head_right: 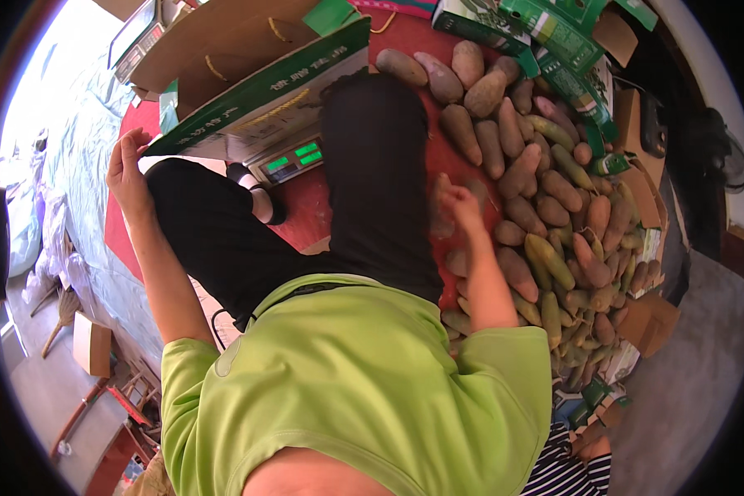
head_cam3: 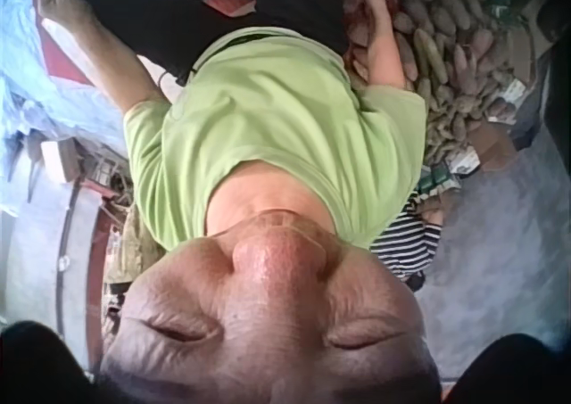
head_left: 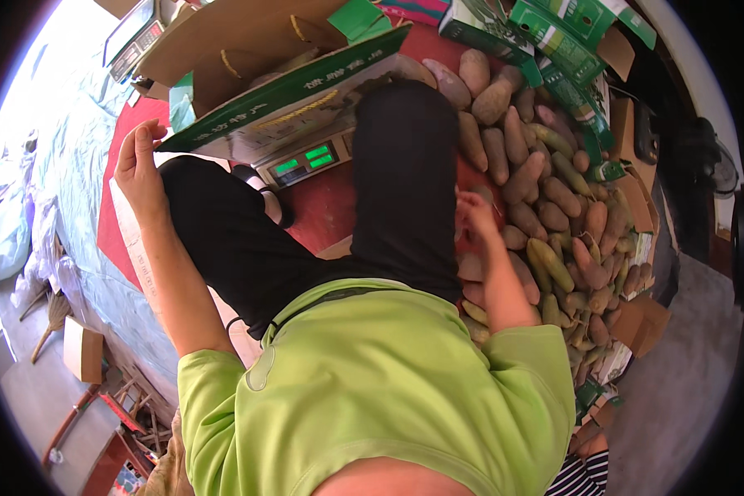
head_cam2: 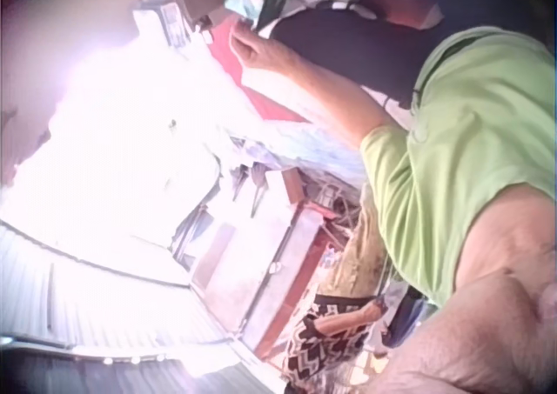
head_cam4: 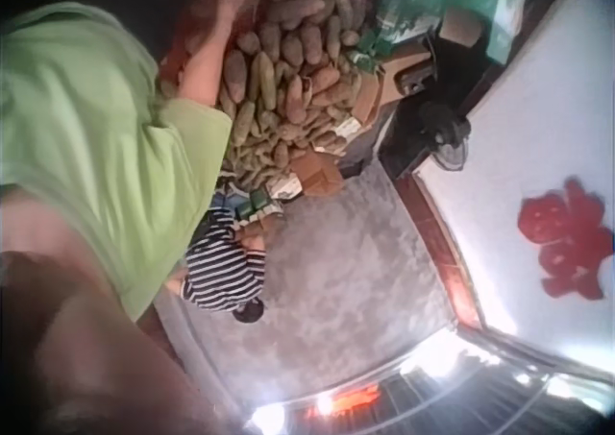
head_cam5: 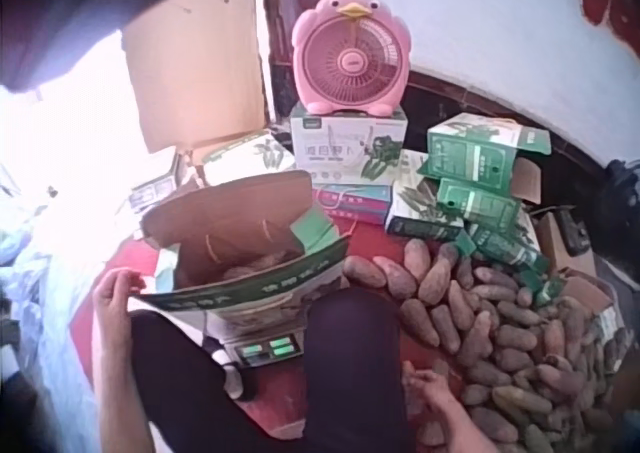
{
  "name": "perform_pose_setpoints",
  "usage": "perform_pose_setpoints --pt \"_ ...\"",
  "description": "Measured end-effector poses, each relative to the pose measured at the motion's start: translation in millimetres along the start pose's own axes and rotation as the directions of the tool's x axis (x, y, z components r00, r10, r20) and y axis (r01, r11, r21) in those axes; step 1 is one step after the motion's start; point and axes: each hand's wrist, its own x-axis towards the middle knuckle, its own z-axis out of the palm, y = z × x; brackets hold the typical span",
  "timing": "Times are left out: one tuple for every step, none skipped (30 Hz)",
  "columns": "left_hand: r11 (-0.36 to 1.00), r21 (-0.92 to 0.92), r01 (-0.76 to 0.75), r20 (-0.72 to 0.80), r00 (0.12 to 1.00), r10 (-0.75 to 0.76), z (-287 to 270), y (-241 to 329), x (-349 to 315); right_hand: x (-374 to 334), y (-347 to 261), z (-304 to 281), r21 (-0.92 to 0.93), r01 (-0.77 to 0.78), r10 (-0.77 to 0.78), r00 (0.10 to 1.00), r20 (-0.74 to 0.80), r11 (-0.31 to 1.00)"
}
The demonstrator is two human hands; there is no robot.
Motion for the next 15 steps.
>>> perform_pose_setpoints --pt "1.0 0.006 -0.003 -0.018 1.0 0.003 -4.1 -0.2 0.3 -3.8 -38.7 8.4 -0.05 0.082 -0.084 0.995 -0.053 0.995" --pt "0.995 -0.081 0.059 -0.035 0.997 -0.062 -3.6 0.9 1.8 5.7 -67.6 -2.6 0.016 0.072 -0.072 0.997 -0.011 0.997" --pt "0.981 -0.156 0.119 -0.053 0.99 -0.129 -8.3 1.0 2.4 -0.4 -109.2 5.9 -0.069 0.179 -0.181 0.983 -0.023 0.981" --pt "0.971 -0.175 0.162 -0.045 0.984 -0.172 -11.1 -0.1 4.8 13.9 -133.2 -4.5 -0.032 0.258 -0.258 0.966 0.001 0.966" --pt "0.973 -0.17 0.156 -0.062 0.984 -0.169 -16.8 -1.9 5.6 11.0 -171.4 3.8 -0.098 0.363 -0.364 0.931 0.009 0.927" --pt "0.945 -0.24 0.222 -0.061 0.968 -0.243 -20.5 -4.4 6.6 1.1 -212.3 12.5 -0.209 0.396 -0.405 0.914 0.0 0.894" --pt "0.905 -0.32 0.282 -0.041 0.95 -0.311 -19.9 -6.2 9.9 17.8 -234.3 3.3 -0.159 0.48 -0.48 0.876 0.045 0.862" --pt "0.879 -0.345 0.328 -0.015 0.935 -0.355 -28.6 -11.7 10.9 5.7 -270.3 20.9 -0.242 0.519 -0.519 0.852 0.068 0.82" --pt "0.88 -0.35 0.321 -0.024 0.936 -0.351 -30.5 -11.1 12.3 0.6 -298.1 31.0 -0.239 0.549 -0.543 0.834 0.098 0.801" --pt "0.855 -0.372 0.362 -0.01 0.919 -0.394 -32.4 -9.7 12.8 -3.2 -320.2 44.9 -0.276 0.581 -0.574 0.811 0.115 0.765" --pt "0.827 -0.392 0.403 0.004 0.899 -0.437 -34.1 -9.6 13.3 -11.0 -338.4 60.7 -0.312 0.604 -0.585 0.795 0.163 0.734" --pt "0.817 -0.383 0.431 0.021 0.888 -0.459 -35.3 -10.6 14.4 -11.9 -350.2 74.2 -0.326 0.619 -0.593 0.783 0.187 0.715" --pt "0.818 -0.385 0.427 0.012 0.889 -0.458 -35.4 -9.3 15.2 -9.5 -359.2 88.0 -0.339 0.633 -0.599 0.772 0.212 0.696" --pt "0.81 -0.371 0.453 0.027 0.878 -0.479 -33.8 -7.0 16.2 -4.3 -363.6 102.1 -0.338 0.637 -0.601 0.769 0.219 0.692" --pt "0.802 -0.355 0.48 0.04 0.865 -0.5 -34.3 -6.3 17.6 3.5 -364.5 116.3 -0.382 0.6 -0.575 0.795 0.191 0.703"
